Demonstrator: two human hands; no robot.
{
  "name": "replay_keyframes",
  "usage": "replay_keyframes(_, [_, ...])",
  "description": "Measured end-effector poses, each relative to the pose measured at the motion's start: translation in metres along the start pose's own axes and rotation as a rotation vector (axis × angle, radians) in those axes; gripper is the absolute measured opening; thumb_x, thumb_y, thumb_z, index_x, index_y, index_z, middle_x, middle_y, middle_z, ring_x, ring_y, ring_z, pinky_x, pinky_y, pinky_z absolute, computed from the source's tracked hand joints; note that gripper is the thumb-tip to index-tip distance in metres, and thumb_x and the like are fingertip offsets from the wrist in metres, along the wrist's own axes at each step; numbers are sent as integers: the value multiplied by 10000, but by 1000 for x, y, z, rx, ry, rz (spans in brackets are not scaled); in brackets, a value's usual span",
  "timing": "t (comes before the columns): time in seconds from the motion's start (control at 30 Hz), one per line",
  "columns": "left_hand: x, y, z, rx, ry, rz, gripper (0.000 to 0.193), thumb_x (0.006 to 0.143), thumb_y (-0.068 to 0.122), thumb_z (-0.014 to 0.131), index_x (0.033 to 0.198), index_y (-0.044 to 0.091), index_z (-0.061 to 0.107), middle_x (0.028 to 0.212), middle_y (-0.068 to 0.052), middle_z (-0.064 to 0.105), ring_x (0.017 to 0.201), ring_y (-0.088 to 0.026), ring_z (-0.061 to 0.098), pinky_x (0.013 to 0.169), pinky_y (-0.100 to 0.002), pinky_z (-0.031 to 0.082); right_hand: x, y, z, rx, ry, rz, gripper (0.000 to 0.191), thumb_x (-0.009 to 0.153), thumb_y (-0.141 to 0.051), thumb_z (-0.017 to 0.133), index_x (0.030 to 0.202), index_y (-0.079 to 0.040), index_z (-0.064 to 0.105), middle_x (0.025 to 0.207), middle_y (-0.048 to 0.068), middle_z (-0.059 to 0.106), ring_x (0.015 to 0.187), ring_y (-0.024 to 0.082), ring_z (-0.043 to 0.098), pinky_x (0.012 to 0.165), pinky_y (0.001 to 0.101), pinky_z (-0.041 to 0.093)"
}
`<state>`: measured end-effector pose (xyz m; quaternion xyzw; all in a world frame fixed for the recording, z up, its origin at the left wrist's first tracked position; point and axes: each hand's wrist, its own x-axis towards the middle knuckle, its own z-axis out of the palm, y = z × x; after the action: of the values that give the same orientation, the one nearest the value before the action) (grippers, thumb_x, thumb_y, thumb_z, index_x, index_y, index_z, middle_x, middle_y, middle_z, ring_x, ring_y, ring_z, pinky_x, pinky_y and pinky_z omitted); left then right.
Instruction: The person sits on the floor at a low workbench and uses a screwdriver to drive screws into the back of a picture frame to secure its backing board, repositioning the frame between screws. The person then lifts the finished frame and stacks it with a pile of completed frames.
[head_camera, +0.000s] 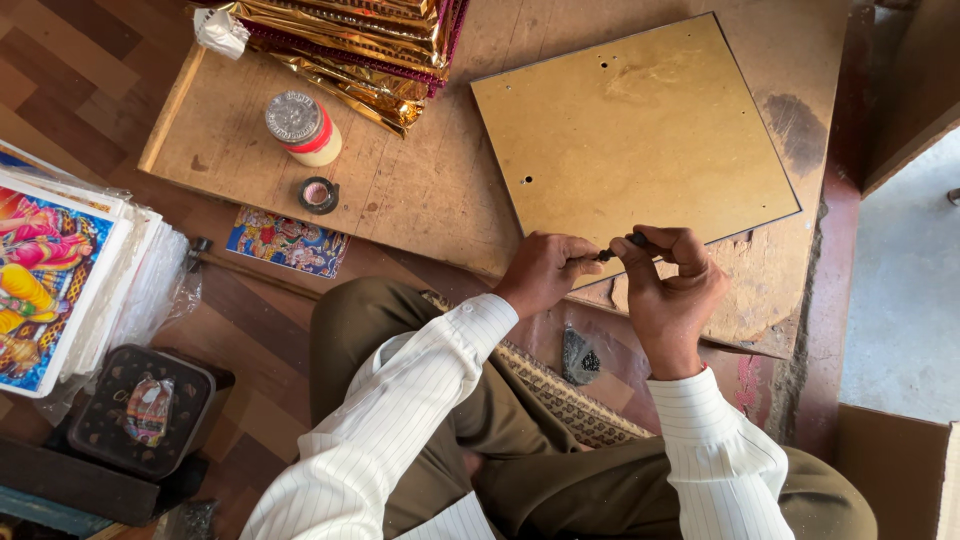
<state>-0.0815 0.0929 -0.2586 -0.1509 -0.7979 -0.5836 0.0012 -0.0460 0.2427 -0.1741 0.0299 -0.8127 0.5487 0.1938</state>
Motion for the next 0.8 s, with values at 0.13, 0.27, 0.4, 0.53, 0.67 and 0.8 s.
replay_keyframes(0.13, [0, 0, 0, 24, 7, 31, 201, 864, 179, 792, 1010, 40, 786, 963, -140, 779, 843, -244, 784, 744, -344, 617, 1, -4, 0, -70, -1, -49, 186, 917, -17, 834, 1048, 20, 708, 965, 91, 766, 887, 126, 705, 812, 270, 556])
replay_keyframes(0.27, [-1, -1, 0, 44, 2, 25, 179, 881, 215, 779, 987, 71, 794, 928, -108, 790, 829, -229, 786, 734, -342, 609, 5, -11, -5, -146, -145, -163, 237, 967, -13, 734, 1202, -6, 712, 1070, 105, 777, 975, 171, 742, 864, 296, 576])
replay_keyframes(0.4, [-3, -4, -1, 29, -20, 1, 170, 893, 227, 780, 991, 89, 796, 923, -99, 792, 812, -219, 788, 726, -342, 605, 10, -16, -8, -120, -310, -180, 336, 982, 17, 665, 1316, -16, 672, 1149, 112, 770, 1046, 177, 744, 896, 304, 585])
replay_keyframes(0.53, [-4, -7, -1, 25, 19, 46, 156, 890, 187, 793, 994, 72, 798, 928, -113, 793, 831, -227, 788, 738, -336, 616, 9, -16, -8, -88, -305, -78, 237, 985, 54, 661, 1203, -26, 712, 1067, 78, 782, 999, 135, 745, 869, 272, 592])
replay_keyframes(0.67, [-4, -5, 0, -133, 18, 35, 212, 874, 159, 795, 1047, 40, 762, 983, -113, 787, 893, -213, 797, 786, -310, 636, 5, -14, -7, -39, -232, -72, 174, 979, 79, 680, 1120, -13, 722, 995, 47, 770, 942, 93, 719, 845, 249, 580])
replay_keyframes(0.8, [-3, -1, -2, -72, 11, 26, 190, 873, 142, 789, 1032, 38, 778, 972, -115, 791, 864, -214, 797, 769, -310, 633, 1, -10, -4, -80, -162, -85, 163, 943, 79, 715, 1078, -13, 727, 968, 33, 768, 915, 77, 727, 814, 235, 572])
